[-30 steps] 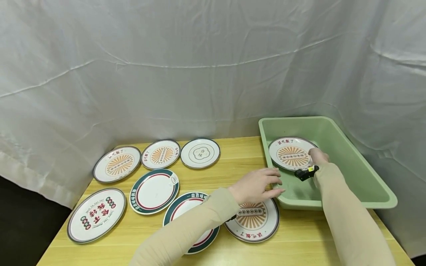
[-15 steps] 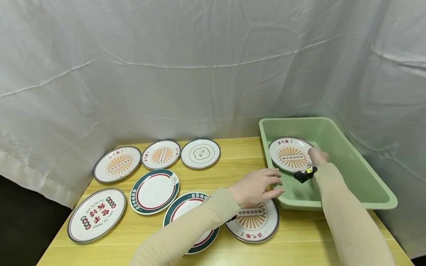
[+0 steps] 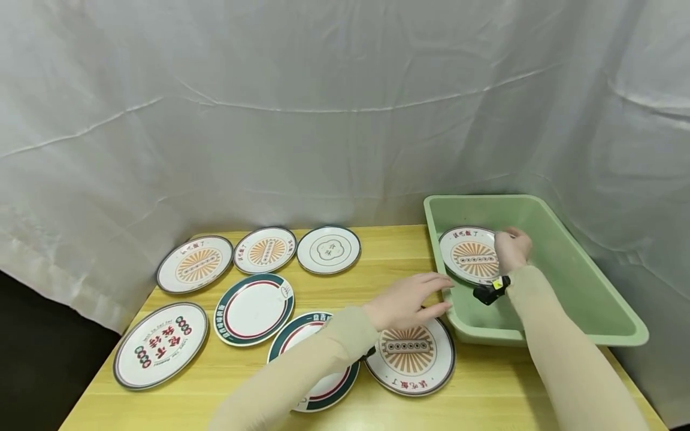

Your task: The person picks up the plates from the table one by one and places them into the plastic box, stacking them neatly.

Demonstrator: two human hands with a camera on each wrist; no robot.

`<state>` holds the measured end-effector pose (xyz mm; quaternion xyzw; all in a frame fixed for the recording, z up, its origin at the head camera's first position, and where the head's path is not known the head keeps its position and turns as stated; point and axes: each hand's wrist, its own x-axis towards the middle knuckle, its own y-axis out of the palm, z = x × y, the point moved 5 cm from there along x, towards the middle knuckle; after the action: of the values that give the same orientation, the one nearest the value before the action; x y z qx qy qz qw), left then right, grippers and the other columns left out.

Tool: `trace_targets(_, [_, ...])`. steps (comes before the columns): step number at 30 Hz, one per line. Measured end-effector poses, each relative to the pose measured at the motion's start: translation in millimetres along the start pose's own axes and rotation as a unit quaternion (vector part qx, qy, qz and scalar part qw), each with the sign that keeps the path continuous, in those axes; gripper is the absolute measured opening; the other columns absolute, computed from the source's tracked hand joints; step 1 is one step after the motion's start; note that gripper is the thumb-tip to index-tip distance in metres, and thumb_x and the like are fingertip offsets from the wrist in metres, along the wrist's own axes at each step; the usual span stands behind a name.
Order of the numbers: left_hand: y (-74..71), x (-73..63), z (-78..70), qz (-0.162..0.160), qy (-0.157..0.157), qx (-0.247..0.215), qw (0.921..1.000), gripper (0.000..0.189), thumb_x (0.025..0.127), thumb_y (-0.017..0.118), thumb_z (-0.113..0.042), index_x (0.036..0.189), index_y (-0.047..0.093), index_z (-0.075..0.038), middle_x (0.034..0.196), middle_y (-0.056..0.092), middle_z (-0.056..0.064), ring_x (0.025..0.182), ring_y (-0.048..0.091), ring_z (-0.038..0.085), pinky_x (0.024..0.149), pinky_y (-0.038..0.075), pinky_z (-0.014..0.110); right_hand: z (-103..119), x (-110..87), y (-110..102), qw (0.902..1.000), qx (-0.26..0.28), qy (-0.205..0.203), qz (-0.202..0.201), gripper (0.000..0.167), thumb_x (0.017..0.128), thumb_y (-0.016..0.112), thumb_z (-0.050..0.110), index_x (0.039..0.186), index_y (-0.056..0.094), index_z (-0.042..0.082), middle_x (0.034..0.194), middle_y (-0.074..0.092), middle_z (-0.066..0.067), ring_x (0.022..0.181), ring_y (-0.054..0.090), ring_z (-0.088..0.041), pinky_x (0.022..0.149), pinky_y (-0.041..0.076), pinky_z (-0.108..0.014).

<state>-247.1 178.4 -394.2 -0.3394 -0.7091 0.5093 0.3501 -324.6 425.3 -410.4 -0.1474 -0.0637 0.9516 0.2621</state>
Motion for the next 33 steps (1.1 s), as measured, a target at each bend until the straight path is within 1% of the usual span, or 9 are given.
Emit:
trace_targets(2, [-5.9, -4.2, 5.4, -0.005, -0.008, -0.018, 0.9998, 0.052, 0.107, 0.041, -0.046, 0.151, 0.045, -0.018, 0.154, 0.049, -0.004, 0.142, 0.046, 0.008, 0.121, 0.031, 0.018, 10.1, -5.6, 8.1, 0.9977, 0.059, -0.014, 0.029, 0.061, 0.098, 0.048, 0.012, 0.157, 0.034, 0.012, 0.108, 0.053, 0.008, 0.093, 0.053, -0.001, 0.087, 0.051, -0.012])
trace_targets(5, [-15.4, -13.6, 15.3, -0.014, -0.022, -0.040, 0.9988, 0.053, 0.107, 0.042, -0.045, 0.152, 0.043, -0.016, 0.157, 0.046, 0.000, 0.145, 0.044, 0.013, 0.124, 0.029, 0.023, 25.5, -21.1, 20.3, 0.9833, 0.148, -0.041, 0.097, 0.044, 0.101, 0.048, 0.009, 0.145, 0.046, 0.013, 0.097, 0.059, 0.012, 0.085, 0.059, 0.002, 0.075, 0.055, -0.009])
trace_targets(9, [-28.2, -30.9, 33.9, -0.032, -0.045, -0.068, 0.9962, 0.053, 0.107, 0.044, -0.042, 0.152, 0.042, -0.015, 0.159, 0.045, 0.002, 0.148, 0.041, 0.018, 0.126, 0.028, 0.029, 46.3, -51.9, 34.0, 0.9535, 0.222, -0.082, 0.187, 0.018, 0.104, 0.045, 0.007, 0.119, 0.052, 0.013, 0.090, 0.070, 0.011, 0.085, 0.068, -0.002, 0.079, 0.059, -0.014])
trace_targets(12, [-37.1, -45.6, 49.0, -0.044, -0.061, -0.085, 0.9935, 0.053, 0.107, 0.045, -0.041, 0.152, 0.043, -0.014, 0.158, 0.046, 0.003, 0.148, 0.042, 0.018, 0.125, 0.030, 0.030, 58.4, -76.8, 43.2, 0.9341, 0.251, -0.101, 0.233, 0.016, 0.103, 0.046, 0.005, 0.115, 0.055, 0.011, 0.093, 0.074, 0.006, 0.088, 0.072, -0.006, 0.081, 0.060, -0.018])
trace_targets(16, [-49.3, -66.4, 66.4, -0.047, -0.085, -0.101, 0.9901, 0.053, 0.106, 0.045, -0.042, 0.151, 0.045, -0.014, 0.155, 0.049, 0.003, 0.144, 0.048, 0.018, 0.123, 0.035, 0.030, 68.0, -107.1, 55.4, 0.9160, 0.270, -0.113, 0.275, 0.018, 0.102, 0.049, 0.000, 0.116, 0.057, 0.009, 0.100, 0.076, 0.002, 0.094, 0.073, -0.011, 0.086, 0.060, -0.021])
trace_targets(21, [-57.8, -93.0, 88.5, -0.033, -0.121, -0.148, 0.9810, 0.052, 0.105, 0.049, -0.041, 0.150, 0.047, -0.015, 0.154, 0.051, 0.003, 0.136, 0.055, 0.024, 0.117, 0.044, 0.036, 68.2, -137.6, 75.6, 0.9036, 0.266, -0.123, 0.313, 0.025, 0.101, 0.044, -0.005, 0.119, 0.056, 0.007, 0.106, 0.075, -0.002, 0.098, 0.074, -0.013, 0.091, 0.060, -0.023])
trace_targets(25, [-57.6, -114.8, 104.7, -0.018, -0.138, -0.176, 0.9746, 0.053, 0.103, 0.054, -0.037, 0.150, 0.047, -0.013, 0.150, 0.054, 0.009, 0.133, 0.057, 0.030, 0.114, 0.047, 0.041, 59.7, -160.4, 94.4, 0.8987, 0.252, -0.125, 0.336, 0.025, 0.101, 0.042, -0.006, 0.121, 0.054, 0.004, 0.107, 0.074, -0.001, 0.101, 0.073, -0.013, 0.092, 0.059, -0.023])
trace_targets(30, [-49.9, -139.4, 120.6, 0.016, -0.157, -0.187, 0.9696, 0.053, 0.102, 0.058, -0.034, 0.150, 0.046, -0.014, 0.147, 0.056, 0.014, 0.130, 0.059, 0.033, 0.111, 0.049, 0.043, 42.4, -182.8, 117.7, 0.9008, 0.218, -0.115, 0.358, 0.025, 0.103, 0.043, -0.001, 0.116, 0.060, 0.011, 0.106, 0.074, 0.002, 0.102, 0.072, -0.011, 0.094, 0.058, -0.024])
trace_targets(33, [-41.6, -151.9, 129.6, 0.047, -0.184, -0.197, 0.9618, 0.057, 0.100, 0.060, -0.038, 0.151, 0.044, -0.018, 0.148, 0.055, 0.013, 0.132, 0.057, 0.033, 0.110, 0.050, 0.046, 29.4, -190.3, 131.3, 0.9055, 0.182, -0.103, 0.369, 0.023, 0.104, 0.044, 0.003, 0.115, 0.060, 0.015, 0.106, 0.075, 0.005, 0.101, 0.072, -0.009, 0.096, 0.058, -0.024])
